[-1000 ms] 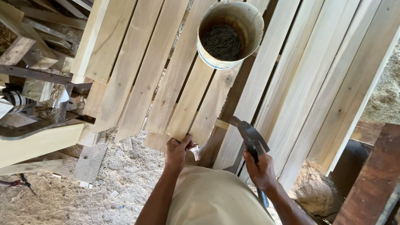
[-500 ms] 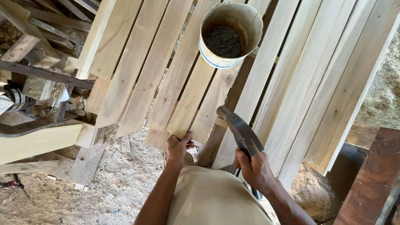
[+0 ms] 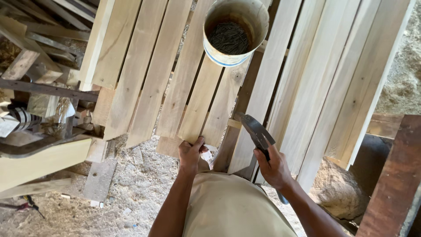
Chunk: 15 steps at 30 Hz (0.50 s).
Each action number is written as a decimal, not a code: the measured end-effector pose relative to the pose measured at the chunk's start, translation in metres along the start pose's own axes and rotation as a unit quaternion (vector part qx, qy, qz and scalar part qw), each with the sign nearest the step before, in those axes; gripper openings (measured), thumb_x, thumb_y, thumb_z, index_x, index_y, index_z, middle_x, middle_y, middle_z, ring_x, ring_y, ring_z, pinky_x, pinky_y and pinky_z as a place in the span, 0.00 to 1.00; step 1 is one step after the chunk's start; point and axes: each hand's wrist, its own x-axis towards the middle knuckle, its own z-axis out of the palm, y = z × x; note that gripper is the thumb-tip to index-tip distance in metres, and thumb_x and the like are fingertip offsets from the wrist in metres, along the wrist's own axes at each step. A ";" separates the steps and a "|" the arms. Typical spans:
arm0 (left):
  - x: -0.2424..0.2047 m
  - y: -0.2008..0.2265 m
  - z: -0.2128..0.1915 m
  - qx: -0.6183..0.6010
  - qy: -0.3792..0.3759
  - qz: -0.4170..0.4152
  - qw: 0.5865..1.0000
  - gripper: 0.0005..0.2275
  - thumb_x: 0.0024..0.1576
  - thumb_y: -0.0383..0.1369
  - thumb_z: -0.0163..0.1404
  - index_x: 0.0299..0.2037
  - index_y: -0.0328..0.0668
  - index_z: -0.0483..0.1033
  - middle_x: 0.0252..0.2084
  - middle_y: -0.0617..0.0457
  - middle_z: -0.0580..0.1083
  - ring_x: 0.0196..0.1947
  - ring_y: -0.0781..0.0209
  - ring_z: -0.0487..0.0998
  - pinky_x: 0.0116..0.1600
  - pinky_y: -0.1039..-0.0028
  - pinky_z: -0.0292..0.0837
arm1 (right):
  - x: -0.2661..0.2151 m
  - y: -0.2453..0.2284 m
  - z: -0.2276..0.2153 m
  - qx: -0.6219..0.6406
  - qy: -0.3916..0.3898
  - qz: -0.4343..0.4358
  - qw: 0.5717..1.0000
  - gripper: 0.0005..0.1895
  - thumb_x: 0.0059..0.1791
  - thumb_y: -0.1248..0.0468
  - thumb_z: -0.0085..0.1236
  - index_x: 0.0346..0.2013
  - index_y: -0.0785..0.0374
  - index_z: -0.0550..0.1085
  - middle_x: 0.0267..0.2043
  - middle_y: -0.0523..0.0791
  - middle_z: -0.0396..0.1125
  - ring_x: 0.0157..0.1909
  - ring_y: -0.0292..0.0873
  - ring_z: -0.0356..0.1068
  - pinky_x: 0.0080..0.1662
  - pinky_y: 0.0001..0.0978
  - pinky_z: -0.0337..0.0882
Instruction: The person hammers nails into wooden planks to assemble a wooden pallet. They repeatedly pick nails from a bucket and drive them into the wood using a hammer, securing the planks together.
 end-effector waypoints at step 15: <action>0.008 -0.008 -0.002 0.015 0.004 0.006 1.000 0.04 0.56 0.25 0.57 0.34 0.31 0.75 0.24 0.52 0.73 0.21 0.65 0.71 0.27 0.72 0.66 | -0.020 -0.018 0.024 -0.007 -0.051 0.041 0.998 0.11 0.56 0.58 0.51 0.47 0.63 0.65 0.23 0.48 0.69 0.20 0.48 0.68 0.25 0.47 0.67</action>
